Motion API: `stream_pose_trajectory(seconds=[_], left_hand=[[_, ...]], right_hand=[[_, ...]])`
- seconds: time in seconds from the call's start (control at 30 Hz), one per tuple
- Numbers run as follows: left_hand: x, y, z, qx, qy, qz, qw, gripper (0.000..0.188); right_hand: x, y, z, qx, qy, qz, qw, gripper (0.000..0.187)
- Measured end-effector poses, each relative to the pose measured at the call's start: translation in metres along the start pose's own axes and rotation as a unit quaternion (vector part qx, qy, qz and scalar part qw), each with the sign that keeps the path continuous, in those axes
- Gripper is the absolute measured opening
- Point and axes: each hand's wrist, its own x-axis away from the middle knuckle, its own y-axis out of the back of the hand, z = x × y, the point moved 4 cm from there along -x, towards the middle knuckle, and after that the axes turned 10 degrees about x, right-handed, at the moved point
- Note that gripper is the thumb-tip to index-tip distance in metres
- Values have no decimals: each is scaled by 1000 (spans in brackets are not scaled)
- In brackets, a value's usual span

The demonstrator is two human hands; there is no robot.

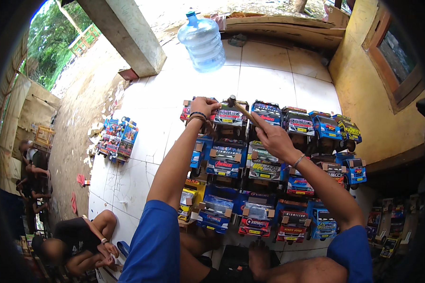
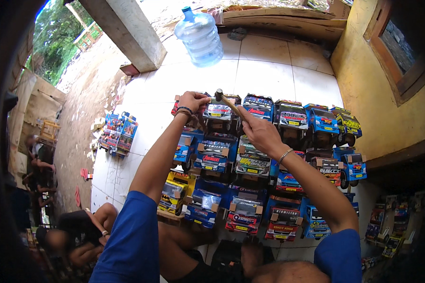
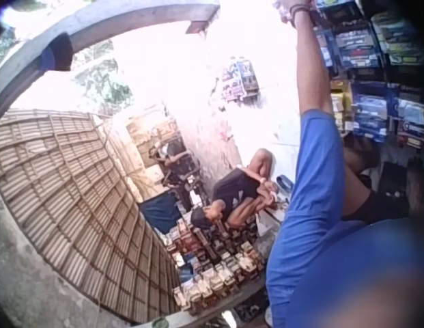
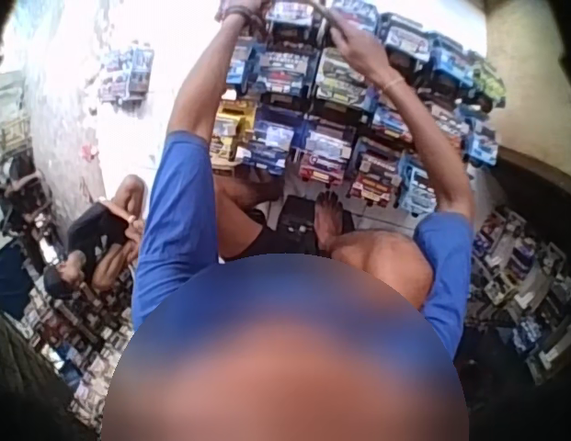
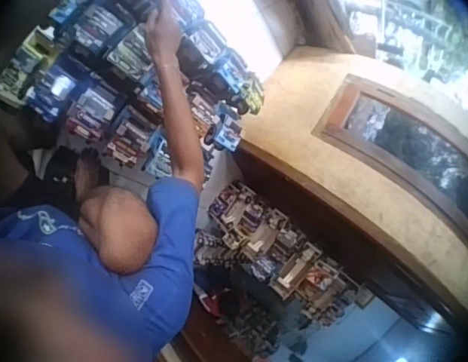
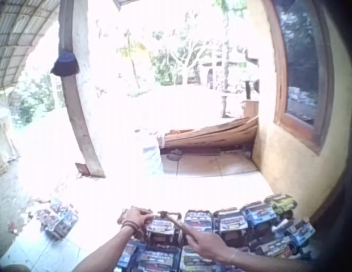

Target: The person assembles small wooden toy trucks by inserting wooden dowels into pre-drilled holes and tapping them with a hammer. The person repeatedly picks dowels from a box, places them into the trucks, and hammers them in place.

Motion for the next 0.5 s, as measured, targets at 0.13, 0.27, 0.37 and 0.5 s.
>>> stream_pose_trajectory(seconds=[0.13, 0.27, 0.37, 0.5], left_hand=[[-3, 0, 4, 9, 5, 7, 1000, 24], [-6, -1, 6, 25, 0, 15, 1000, 23], [-7, -1, 7, 32, 8, 3, 999, 22], [-6, -2, 7, 32, 5, 9, 999, 19]], right_hand=[[-7, -4, 3, 70, 51, -1, 996, 59], [-10, -12, 6, 139, 71, 24, 988, 66], [-14, -15, 6, 177, 79, 29, 981, 67], [-18, -14, 2, 158, 86, -2, 984, 67]])
